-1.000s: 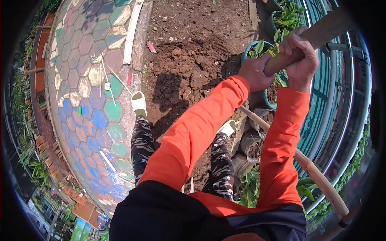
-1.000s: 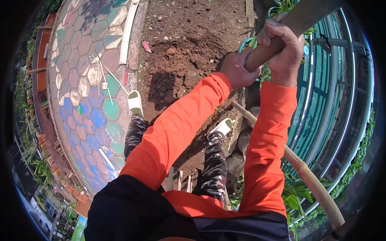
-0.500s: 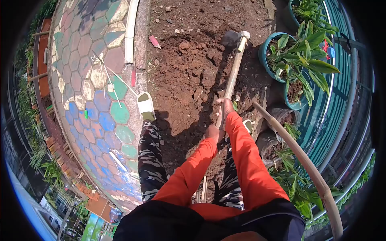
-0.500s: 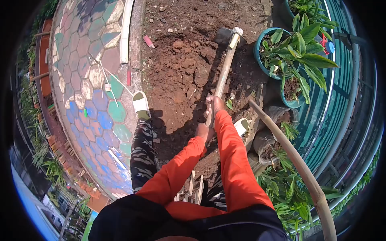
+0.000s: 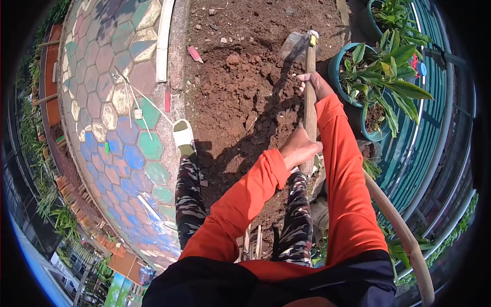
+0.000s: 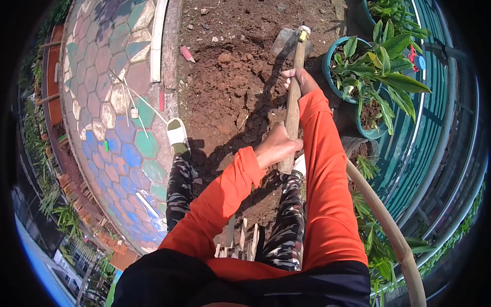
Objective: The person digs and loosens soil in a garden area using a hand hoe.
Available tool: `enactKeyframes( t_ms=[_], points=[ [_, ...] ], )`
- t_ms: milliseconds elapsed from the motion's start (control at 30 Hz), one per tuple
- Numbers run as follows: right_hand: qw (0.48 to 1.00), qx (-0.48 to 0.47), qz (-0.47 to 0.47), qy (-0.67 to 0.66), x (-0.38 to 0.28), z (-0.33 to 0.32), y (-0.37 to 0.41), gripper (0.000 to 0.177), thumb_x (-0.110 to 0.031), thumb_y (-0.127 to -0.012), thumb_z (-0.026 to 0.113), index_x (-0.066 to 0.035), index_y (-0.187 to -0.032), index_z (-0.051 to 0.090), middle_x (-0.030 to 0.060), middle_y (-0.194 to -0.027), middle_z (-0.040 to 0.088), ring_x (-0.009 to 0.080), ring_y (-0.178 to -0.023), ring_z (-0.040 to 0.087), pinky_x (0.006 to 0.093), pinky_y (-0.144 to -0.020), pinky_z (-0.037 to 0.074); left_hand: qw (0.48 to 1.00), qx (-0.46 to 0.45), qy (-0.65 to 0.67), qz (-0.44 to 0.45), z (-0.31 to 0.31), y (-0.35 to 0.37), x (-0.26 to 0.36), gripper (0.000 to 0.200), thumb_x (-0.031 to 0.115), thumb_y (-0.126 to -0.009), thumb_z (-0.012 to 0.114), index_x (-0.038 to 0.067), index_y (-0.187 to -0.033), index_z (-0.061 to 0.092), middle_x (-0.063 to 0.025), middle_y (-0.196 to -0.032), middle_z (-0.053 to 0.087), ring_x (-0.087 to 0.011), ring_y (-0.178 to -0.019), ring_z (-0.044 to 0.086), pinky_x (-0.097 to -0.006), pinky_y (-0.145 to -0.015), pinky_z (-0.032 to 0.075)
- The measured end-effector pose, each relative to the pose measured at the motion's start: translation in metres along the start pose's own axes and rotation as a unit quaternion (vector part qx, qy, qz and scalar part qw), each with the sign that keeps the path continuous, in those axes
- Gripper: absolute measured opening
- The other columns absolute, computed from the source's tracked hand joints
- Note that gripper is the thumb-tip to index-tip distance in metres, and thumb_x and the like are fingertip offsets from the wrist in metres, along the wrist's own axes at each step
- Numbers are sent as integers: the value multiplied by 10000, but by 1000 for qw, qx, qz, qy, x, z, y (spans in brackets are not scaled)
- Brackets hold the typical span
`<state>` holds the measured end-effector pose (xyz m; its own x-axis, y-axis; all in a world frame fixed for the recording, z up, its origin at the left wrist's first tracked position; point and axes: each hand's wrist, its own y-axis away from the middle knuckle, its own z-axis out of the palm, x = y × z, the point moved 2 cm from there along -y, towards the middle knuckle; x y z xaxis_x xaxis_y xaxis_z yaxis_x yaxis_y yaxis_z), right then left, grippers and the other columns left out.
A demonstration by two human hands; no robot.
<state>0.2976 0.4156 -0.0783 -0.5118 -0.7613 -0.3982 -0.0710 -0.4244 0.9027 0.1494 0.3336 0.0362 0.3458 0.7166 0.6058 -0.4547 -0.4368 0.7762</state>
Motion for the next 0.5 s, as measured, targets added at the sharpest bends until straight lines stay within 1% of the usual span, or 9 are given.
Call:
enactKeyframes(
  t_ms=[33,67,100,200,233,267,333,400,500],
  points=[
    [998,14,-31,-45,3,4,5,125,-150,-783,643,-82,-773,538,12,-589,518,129,-503,521,255,-522,496,1000,12,-11,-14,-2,9,2,463,108,-704,602,-87,-1111,500,-194,-910,620,-266,-831,623,-364,-754,487],
    [999,8,-9,-32,16,3,-2,117,-134,-779,642,-74,-764,543,8,-576,511,139,-481,508,266,-492,477,999,13,-44,-15,0,4,-27,539,106,-715,592,-78,-1194,426,-205,-998,596,-277,-898,611,-366,-780,484],
    [1000,2,11,-29,47,-6,-22,137,-113,-757,668,-59,-781,545,16,-579,501,153,-464,489,278,-478,473,995,67,-69,10,4,3,-73,486,101,-733,566,-61,-1176,449,-204,-1000,593,-294,-895,612,-379,-769,484],
    [998,44,33,-22,104,11,-15,138,-39,-742,669,-25,-790,540,30,-564,482,163,-432,459,299,-422,441,986,123,-99,-45,-8,35,-158,344,65,-715,539,-9,-1051,552,-140,-781,594,-256,-736,600,-357,-683,470],
    [998,48,29,-42,112,18,-7,136,-24,-741,666,-19,-784,537,32,-559,480,160,-424,454,302,-411,432,987,141,-71,-10,-11,41,-177,325,78,-709,556,-2,-1024,563,-131,-780,601,-228,-716,592,-350,-659,467],
    [996,53,28,-61,120,23,1,135,-9,-740,664,-13,-778,534,34,-553,479,157,-417,450,306,-401,424,987,143,-71,-12,-14,50,-175,325,78,-709,556,-2,-1024,563,-131,-780,601,-228,-716,592,-350,-659,467],
    [997,63,32,-35,142,25,27,122,-41,-766,653,-31,-789,533,5,-581,467,141,-435,449,290,-411,408,989,121,-9,-85,-5,82,-166,339,128,-727,621,0,-1038,578,-195,-802,650,-342,-769,661,-398,-688,501],
    [994,99,33,-20,155,28,57,133,-9,-731,669,-15,-751,538,43,-559,488,161,-424,470,311,-403,430,980,161,-7,-119,17,110,-204,355,168,-737,641,21,-1055,582,-205,-808,661,-370,-754,663,-419,-666,508],
    [987,75,126,-65,200,26,93,147,-34,-715,683,-29,-707,537,47,-573,500,180,-431,483,319,-432,443,955,176,-196,-136,13,157,-221,451,248,-753,641,61,-1151,540,-250,-872,659,-416,-837,646,-463,-712,514]
  ],
)
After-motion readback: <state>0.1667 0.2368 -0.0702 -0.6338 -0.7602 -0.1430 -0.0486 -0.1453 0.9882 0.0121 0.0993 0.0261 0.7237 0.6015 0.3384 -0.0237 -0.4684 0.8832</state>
